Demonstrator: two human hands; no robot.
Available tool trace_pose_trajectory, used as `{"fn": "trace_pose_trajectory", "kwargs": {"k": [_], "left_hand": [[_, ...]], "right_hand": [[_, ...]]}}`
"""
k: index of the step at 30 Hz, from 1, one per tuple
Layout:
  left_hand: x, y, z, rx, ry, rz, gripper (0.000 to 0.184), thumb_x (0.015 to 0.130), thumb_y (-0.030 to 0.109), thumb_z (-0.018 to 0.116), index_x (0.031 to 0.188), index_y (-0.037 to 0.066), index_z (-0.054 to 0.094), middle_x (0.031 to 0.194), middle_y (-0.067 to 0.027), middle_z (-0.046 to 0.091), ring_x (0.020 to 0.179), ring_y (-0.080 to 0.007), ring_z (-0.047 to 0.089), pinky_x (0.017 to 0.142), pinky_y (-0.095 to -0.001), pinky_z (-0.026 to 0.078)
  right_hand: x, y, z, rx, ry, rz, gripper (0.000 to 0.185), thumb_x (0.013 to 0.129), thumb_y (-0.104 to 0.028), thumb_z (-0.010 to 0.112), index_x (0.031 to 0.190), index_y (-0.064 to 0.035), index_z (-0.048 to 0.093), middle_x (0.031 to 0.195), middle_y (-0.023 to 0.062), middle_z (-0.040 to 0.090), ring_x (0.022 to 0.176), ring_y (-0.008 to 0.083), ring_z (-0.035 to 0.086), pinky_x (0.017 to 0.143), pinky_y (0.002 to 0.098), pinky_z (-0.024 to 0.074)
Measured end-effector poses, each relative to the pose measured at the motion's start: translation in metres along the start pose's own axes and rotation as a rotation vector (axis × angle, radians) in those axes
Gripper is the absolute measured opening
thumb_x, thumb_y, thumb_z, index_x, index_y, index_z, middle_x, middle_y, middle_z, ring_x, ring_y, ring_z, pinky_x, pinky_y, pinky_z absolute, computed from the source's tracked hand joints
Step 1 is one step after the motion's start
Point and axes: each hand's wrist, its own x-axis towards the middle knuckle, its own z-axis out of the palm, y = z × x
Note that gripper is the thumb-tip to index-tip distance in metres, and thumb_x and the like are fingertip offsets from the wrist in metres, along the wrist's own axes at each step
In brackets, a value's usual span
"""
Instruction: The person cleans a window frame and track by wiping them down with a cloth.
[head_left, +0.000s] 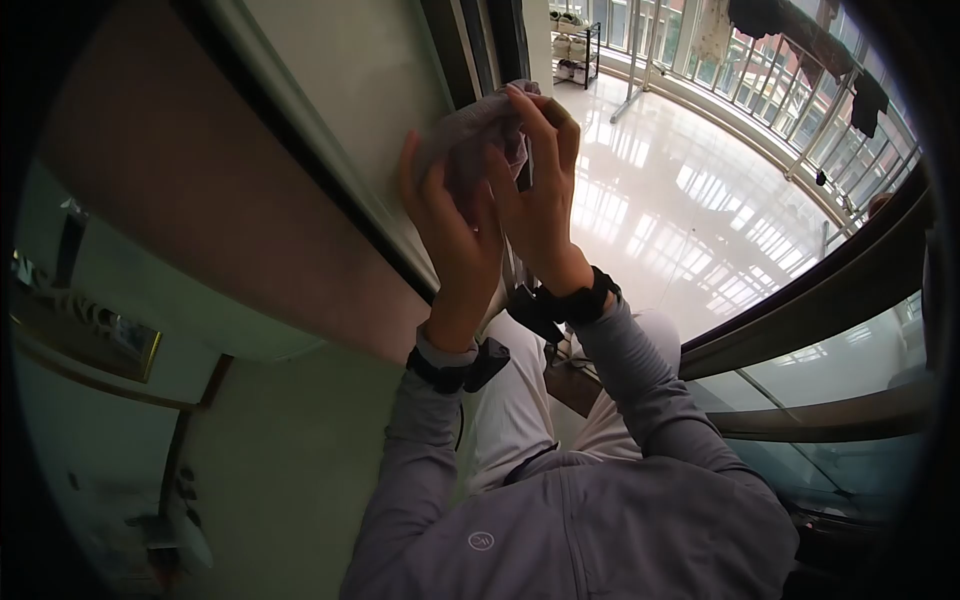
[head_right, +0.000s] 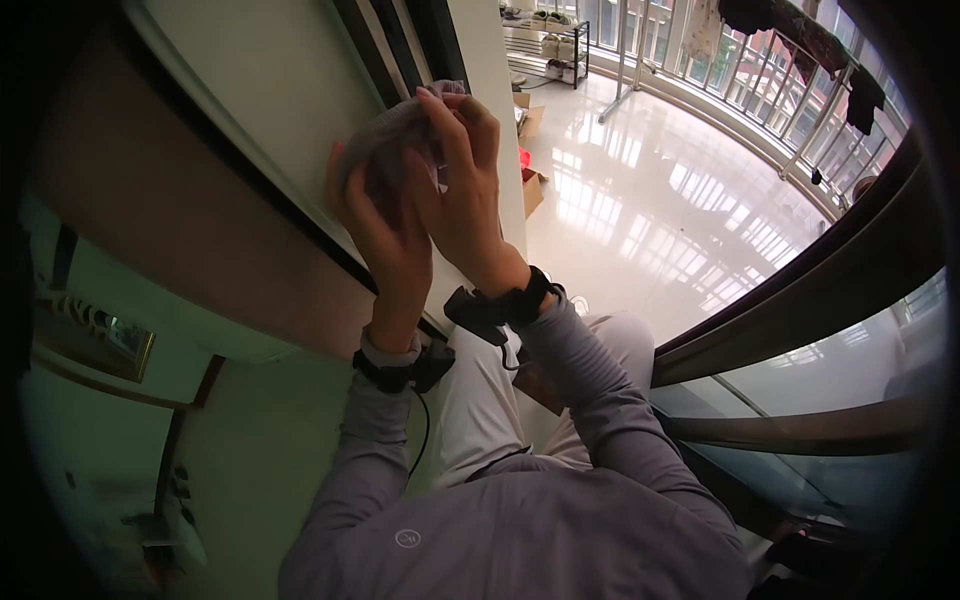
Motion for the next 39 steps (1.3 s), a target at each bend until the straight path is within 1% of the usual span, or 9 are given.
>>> {"fn": "trace_pose_trajectory", "kwargs": {"k": [3,5,15,18,21,28,32,35,39], "left_hand": [[-0.009,-0.012,0.012,0.335,-0.160,0.001,0.056,0.088,0.004,0.061,0.134,-0.006,0.031,0.135,-0.0234,0.032,0.118,-0.0365,0.046,0.097,-0.0418,0.042],[-0.044,-0.032,0.021,0.353,-0.227,-0.096,0.061,0.085,0.006,0.065,0.136,-0.004,0.033,0.127,-0.0252,0.039,0.113,-0.0399,0.048,0.093,-0.0435,0.043],[-0.103,-0.034,0.016,0.325,-0.373,-0.265,0.052,0.090,0.009,0.058,0.135,-0.004,0.036,0.118,-0.0237,0.044,0.106,-0.0381,0.050,0.089,-0.0417,0.044],[-0.065,-0.023,0.019,0.238,-0.335,-0.420,0.043,0.097,0.014,0.049,0.134,-0.003,0.037,0.123,-0.0193,0.044,0.111,-0.0303,0.049,0.094,-0.0380,0.042],[-0.010,0.009,0.034,-0.601,0.074,-0.707,0.043,0.101,0.025,0.044,0.134,-0.001,0.037,0.125,-0.0149,0.045,0.114,-0.0232,0.048,0.095,-0.0356,0.041],[-0.027,0.004,0.040,-0.138,-0.030,-0.732,0.044,0.102,0.032,0.040,0.128,-0.004,0.038,0.123,-0.0153,0.046,0.115,-0.0237,0.049,0.097,-0.0332,0.041],[-0.078,-0.009,0.035,-0.372,-0.156,-0.794,0.049,0.099,0.029,0.047,0.133,-0.005,0.034,0.133,-0.0217,0.040,0.120,-0.0301,0.046,0.098,-0.0354,0.039],[-0.100,-0.008,0.033,0.002,-0.353,-0.497,0.058,0.094,0.021,0.056,0.139,-0.003,0.029,0.139,-0.0246,0.032,0.125,-0.0365,0.040,0.101,-0.0395,0.037],[-0.085,-0.011,0.035,0.313,-0.309,0.076,0.067,0.089,0.015,0.062,0.143,-0.001,0.026,0.144,-0.0266,0.025,0.130,-0.0431,0.033,0.105,-0.0456,0.033]], "right_hand": [[-0.013,0.022,0.005,-0.042,-0.176,0.082,0.054,0.087,-0.003,0.056,0.139,-0.0034,0.040,0.142,0.0230,0.036,0.127,0.0385,0.044,0.098,0.0397,0.0442],[-0.038,0.048,0.006,-0.102,-0.205,-0.026,0.054,0.088,-0.004,0.057,0.139,-0.0025,0.041,0.144,0.0248,0.035,0.128,0.0413,0.042,0.100,0.0409,0.0433],[-0.111,0.064,-0.009,-0.084,-0.307,0.213,0.061,0.084,-0.004,0.061,0.141,-0.0031,0.039,0.148,0.0222,0.030,0.134,0.0419,0.032,0.107,0.0413,0.0344],[-0.069,0.053,-0.005,-0.073,-0.268,0.129,0.063,0.085,-0.002,0.059,0.143,-0.0061,0.036,0.148,0.0218,0.030,0.134,0.0393,0.035,0.106,0.0401,0.0371],[-0.019,0.038,-0.005,0.008,-0.249,0.031,0.064,0.084,-0.001,0.060,0.143,-0.0072,0.037,0.149,0.0194,0.031,0.133,0.0377,0.036,0.105,0.0392,0.0377],[-0.034,0.044,-0.015,-0.061,-0.222,0.092,0.058,0.081,-0.002,0.065,0.136,-0.0070,0.047,0.134,0.0195,0.050,0.118,0.0354,0.054,0.091,0.0370,0.0503],[-0.092,0.065,-0.019,-0.139,-0.251,0.171,0.050,0.084,-0.005,0.062,0.133,-0.0064,0.050,0.131,0.0204,0.053,0.116,0.0355,0.055,0.090,0.0370,0.0508],[-0.100,0.061,-0.033,-0.137,-0.326,0.206,0.045,0.087,-0.006,0.059,0.131,-0.0056,0.052,0.129,0.0212,0.054,0.113,0.0355,0.057,0.088,0.0367,0.0516],[-0.068,0.053,-0.046,-0.017,-0.294,0.296,0.045,0.088,-0.005,0.056,0.132,-0.0058,0.050,0.128,0.0199,0.055,0.109,0.0370,0.059,0.086,0.0376,0.0518]]}}
